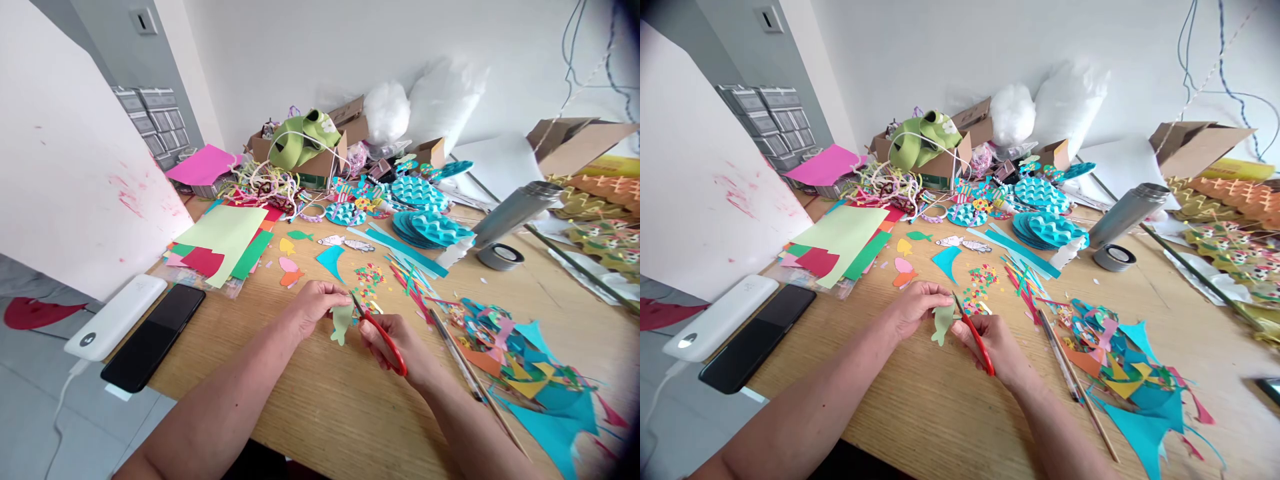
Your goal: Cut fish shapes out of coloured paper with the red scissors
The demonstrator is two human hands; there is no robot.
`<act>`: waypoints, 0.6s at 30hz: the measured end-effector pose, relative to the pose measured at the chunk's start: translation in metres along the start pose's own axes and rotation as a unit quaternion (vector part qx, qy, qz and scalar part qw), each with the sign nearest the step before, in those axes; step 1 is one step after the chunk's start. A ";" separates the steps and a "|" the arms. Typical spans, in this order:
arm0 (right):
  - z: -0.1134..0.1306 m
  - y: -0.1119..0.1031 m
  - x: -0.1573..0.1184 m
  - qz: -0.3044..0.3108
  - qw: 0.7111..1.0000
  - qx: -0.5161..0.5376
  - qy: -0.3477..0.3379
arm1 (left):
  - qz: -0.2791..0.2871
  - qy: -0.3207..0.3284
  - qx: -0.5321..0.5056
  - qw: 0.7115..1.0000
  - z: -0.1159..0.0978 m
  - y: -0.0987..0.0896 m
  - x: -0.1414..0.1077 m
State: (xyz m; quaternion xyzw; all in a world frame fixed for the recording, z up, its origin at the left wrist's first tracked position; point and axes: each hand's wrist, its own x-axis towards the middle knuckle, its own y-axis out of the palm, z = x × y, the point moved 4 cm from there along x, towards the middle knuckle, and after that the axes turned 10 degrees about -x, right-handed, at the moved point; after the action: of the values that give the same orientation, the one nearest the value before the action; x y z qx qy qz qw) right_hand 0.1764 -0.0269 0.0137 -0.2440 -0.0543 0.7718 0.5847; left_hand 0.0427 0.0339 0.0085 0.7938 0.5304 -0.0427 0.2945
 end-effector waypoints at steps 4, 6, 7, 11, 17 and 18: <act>0.000 0.000 0.000 0.004 1.000 -0.002 -0.003 | -0.017 -0.007 -0.006 1.000 0.001 -0.002 0.001; 0.000 0.001 0.000 0.010 1.000 -0.001 -0.009 | -0.024 -0.006 -0.005 1.000 0.002 -0.003 0.002; 0.000 0.002 0.000 0.013 1.000 -0.001 -0.011 | -0.024 -0.005 -0.004 1.000 0.003 -0.003 0.003; -0.001 0.002 0.001 0.015 1.000 -0.006 -0.013 | -0.016 0.000 0.001 1.000 0.003 -0.004 0.004; 0.002 0.000 -0.001 0.018 1.000 -0.006 -0.010 | -0.003 -0.003 0.004 1.000 0.002 -0.003 0.003; 0.003 0.000 -0.001 0.017 1.000 -0.008 -0.011 | -0.001 -0.004 0.001 1.000 0.002 -0.003 0.003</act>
State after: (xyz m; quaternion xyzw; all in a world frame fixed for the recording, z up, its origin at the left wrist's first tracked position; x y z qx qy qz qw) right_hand 0.1753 -0.0270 0.0165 -0.2411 -0.0622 0.7837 0.5690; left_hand 0.0418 0.0362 0.0040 0.7936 0.5297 -0.0471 0.2958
